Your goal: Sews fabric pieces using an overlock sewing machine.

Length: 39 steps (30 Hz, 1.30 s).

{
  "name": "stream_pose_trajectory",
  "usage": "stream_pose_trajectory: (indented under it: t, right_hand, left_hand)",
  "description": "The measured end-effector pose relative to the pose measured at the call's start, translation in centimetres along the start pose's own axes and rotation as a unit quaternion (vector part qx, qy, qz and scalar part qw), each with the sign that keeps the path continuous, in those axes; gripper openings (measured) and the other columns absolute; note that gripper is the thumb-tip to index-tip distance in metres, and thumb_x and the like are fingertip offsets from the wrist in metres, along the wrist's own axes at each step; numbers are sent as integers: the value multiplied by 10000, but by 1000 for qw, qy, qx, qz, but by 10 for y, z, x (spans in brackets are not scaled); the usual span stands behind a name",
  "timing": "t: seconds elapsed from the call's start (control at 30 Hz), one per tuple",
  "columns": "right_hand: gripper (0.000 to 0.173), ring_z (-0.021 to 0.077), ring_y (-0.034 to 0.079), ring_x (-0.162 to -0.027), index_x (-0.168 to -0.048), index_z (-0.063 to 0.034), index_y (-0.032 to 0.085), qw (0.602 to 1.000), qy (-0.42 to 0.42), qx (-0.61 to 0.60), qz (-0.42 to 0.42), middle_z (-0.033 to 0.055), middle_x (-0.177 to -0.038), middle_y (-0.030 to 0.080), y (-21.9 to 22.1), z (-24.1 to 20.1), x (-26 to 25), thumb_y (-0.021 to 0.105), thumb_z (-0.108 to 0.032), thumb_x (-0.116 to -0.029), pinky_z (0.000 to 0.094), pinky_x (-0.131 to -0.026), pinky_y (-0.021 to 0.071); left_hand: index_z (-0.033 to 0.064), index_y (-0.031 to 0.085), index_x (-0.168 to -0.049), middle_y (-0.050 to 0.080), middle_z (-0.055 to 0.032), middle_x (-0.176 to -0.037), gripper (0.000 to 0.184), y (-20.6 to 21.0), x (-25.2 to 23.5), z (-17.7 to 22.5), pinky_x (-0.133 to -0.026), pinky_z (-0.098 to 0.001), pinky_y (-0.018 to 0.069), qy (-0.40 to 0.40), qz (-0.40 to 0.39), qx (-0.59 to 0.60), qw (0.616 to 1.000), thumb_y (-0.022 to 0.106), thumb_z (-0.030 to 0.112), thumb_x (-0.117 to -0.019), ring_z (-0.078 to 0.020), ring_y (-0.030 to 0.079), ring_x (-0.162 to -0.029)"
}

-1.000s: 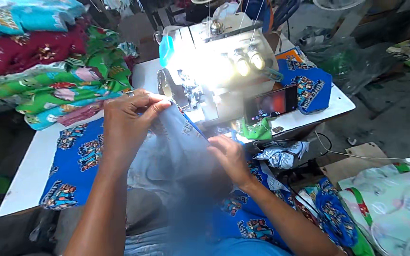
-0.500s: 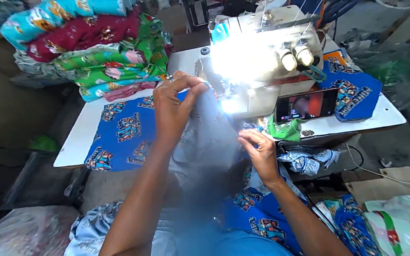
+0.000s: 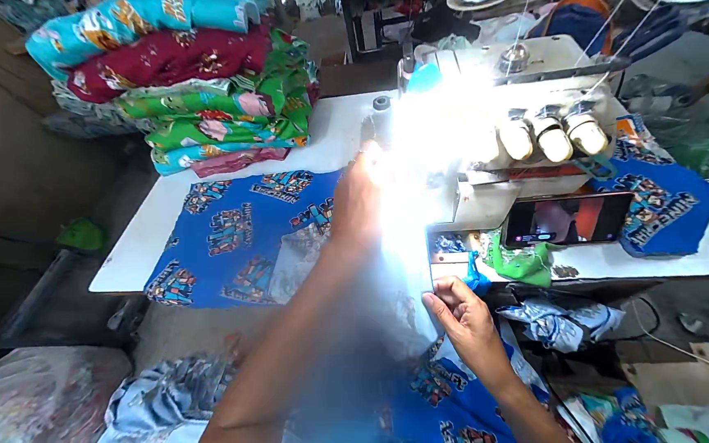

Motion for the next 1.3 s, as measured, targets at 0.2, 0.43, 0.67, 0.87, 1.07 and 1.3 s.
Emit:
stream_pose_trajectory:
  t: [0.2,0.43,0.67,0.87,1.07,1.3]
  right_hand:
    - [173,-7,684,-831,-1096,-13,664,999,20,-9,-40,-5,-930,726,-2,8,7,576,-142,-1021,152,-760,572]
    - [185,-23,690,-831,-1158,-39,644,997,53,-43,-32,-35,-959,737,-10,7,25,537,-143,-1048,142,-743,575]
    - [192,-29,683,-823,-1151,0,641,998,35,-45,9,-25,-955,737,-14,2,12,531,-115,-1043,131,-736,569]
    - [221,-39,670,-831,-1141,44,659,999,-29,10,8,7,-949,730,-10,-7,-29,536,-112,-1044,127,-765,561]
    - [178,-37,618,-686,-1077,-65,661,996,-30,75,37,-50,-781,668,-8,-16,-62,552,-202,-1045,138,-658,522]
    - [344,79,711,-900,-1235,-15,621,995,4,101,-25,72,-1045,705,-16,1,-20,712,-196,-957,244,-797,613]
  left_hand:
    - [88,755,-1183,672,-161,-1182,305,1,46,12,-872,-457,515,17,9,-70,997,605,296,-1018,-351,621,-1105]
    - [173,715,-1318,625,-170,-1311,448,14,70,16,-1030,-432,446,37,6,-44,998,534,464,-1030,-345,550,-1253]
    - [120,676,-1329,648,-157,-1277,400,14,46,20,-916,-430,518,52,-9,-21,998,550,357,-1033,-332,612,-1184]
    - [-13,558,-1250,501,-237,-1397,287,6,-5,-17,-1052,-437,453,13,-76,83,994,492,147,-1022,-347,524,-1281]
    - [-59,543,-1325,389,-295,-1540,393,20,-44,-52,-1162,-473,371,-51,-26,118,991,523,218,-1048,-391,423,-1423]
    - [44,432,-1527,669,-268,-1200,832,-42,102,-47,-864,-673,518,-169,-189,67,965,790,425,-880,-457,670,-1045]
Point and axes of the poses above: each hand's wrist, its own x-axis away from the middle knuckle, its own y-axis out of the palm, z = x × y, the point moved 2 cm from there along -x, towards the middle knuckle
